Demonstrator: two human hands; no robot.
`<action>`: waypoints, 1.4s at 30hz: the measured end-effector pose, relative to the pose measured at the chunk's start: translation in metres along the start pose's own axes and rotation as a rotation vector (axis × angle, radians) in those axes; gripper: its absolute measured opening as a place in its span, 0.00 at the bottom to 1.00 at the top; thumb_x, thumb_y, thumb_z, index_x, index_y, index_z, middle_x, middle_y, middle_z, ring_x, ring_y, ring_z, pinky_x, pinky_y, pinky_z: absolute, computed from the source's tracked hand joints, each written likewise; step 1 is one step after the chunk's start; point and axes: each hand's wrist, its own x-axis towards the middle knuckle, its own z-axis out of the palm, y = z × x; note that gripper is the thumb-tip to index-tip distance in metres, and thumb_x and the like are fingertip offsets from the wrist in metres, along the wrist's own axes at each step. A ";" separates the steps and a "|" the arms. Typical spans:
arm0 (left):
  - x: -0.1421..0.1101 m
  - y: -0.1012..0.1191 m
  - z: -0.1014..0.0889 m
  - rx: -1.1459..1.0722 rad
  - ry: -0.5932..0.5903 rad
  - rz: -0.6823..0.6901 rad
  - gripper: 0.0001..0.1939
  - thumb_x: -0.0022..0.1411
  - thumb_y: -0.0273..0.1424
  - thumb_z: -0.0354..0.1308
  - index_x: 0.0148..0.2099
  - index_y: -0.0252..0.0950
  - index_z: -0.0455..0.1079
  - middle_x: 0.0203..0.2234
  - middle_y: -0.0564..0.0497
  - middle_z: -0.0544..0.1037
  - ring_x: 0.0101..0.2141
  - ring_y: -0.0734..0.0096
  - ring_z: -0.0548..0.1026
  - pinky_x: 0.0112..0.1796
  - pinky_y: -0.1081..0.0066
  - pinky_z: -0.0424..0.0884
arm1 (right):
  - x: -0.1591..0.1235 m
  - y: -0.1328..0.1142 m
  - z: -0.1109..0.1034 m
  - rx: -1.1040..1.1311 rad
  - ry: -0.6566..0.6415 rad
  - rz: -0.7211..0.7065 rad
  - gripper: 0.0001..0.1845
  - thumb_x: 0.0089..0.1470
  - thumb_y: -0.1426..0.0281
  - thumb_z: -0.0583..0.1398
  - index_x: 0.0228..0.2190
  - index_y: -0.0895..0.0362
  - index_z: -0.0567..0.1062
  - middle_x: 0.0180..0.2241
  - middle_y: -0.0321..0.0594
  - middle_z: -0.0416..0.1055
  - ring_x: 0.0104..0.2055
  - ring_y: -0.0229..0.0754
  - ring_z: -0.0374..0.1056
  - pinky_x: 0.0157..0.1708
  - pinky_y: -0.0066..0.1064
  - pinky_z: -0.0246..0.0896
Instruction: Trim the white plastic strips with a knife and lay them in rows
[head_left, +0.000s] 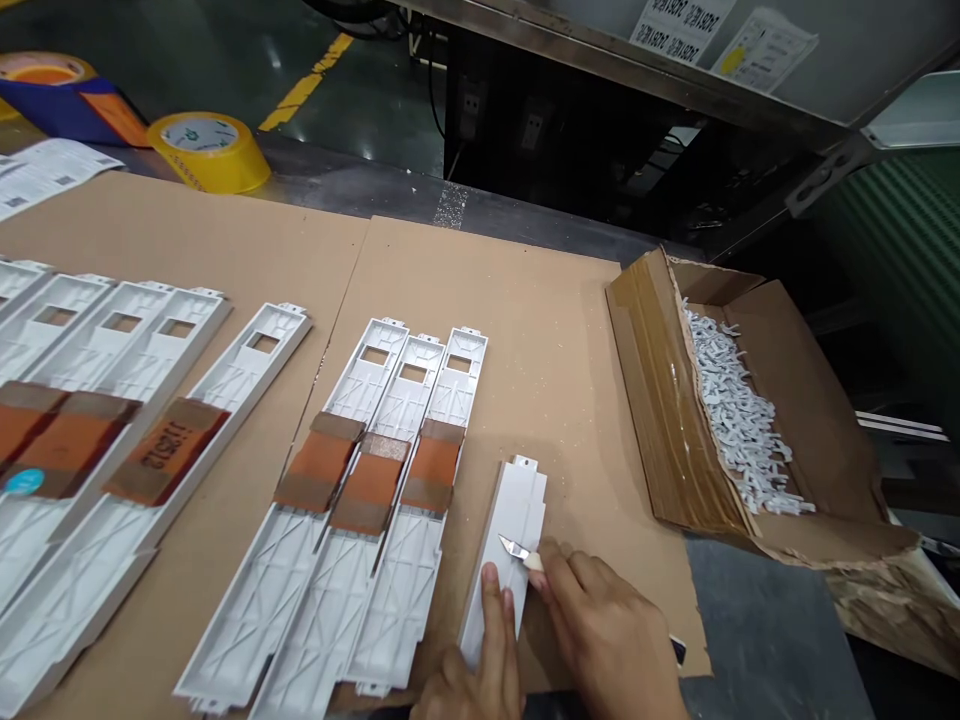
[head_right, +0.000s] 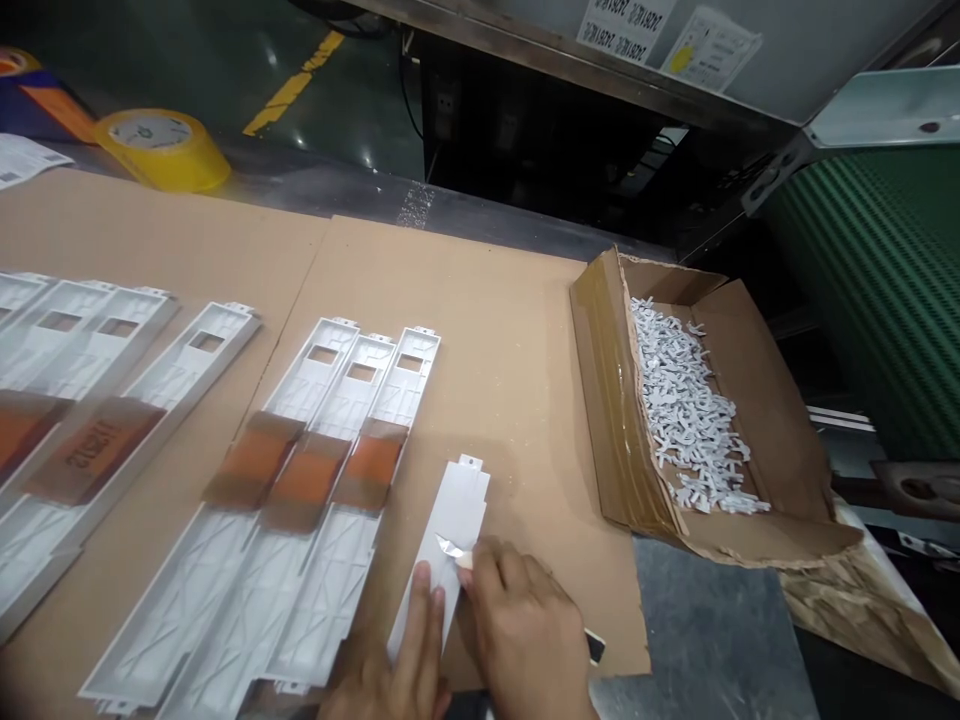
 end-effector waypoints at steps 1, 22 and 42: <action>0.000 0.000 0.000 0.002 0.000 0.002 0.26 0.50 0.42 0.58 0.49 0.32 0.70 0.51 0.36 0.64 0.13 0.83 0.60 0.12 0.76 0.59 | 0.000 0.000 0.000 -0.003 -0.003 -0.003 0.23 0.65 0.65 0.41 0.35 0.58 0.72 0.25 0.37 0.71 0.23 0.36 0.65 0.25 0.29 0.49; -0.005 0.004 0.000 0.027 -0.077 0.026 0.27 0.51 0.43 0.59 0.51 0.35 0.68 0.53 0.36 0.66 0.15 0.82 0.61 0.14 0.74 0.62 | -0.003 0.007 0.000 0.003 -0.153 -0.041 0.15 0.64 0.66 0.44 0.37 0.55 0.69 0.27 0.36 0.70 0.25 0.37 0.64 0.25 0.29 0.47; -0.008 0.007 0.007 0.026 -0.038 0.008 0.28 0.50 0.42 0.60 0.51 0.35 0.68 0.53 0.35 0.66 0.14 0.82 0.59 0.16 0.70 0.62 | 0.008 -0.004 -0.003 -0.158 -0.071 -0.044 0.21 0.64 0.69 0.39 0.33 0.57 0.69 0.20 0.37 0.68 0.19 0.38 0.64 0.19 0.30 0.44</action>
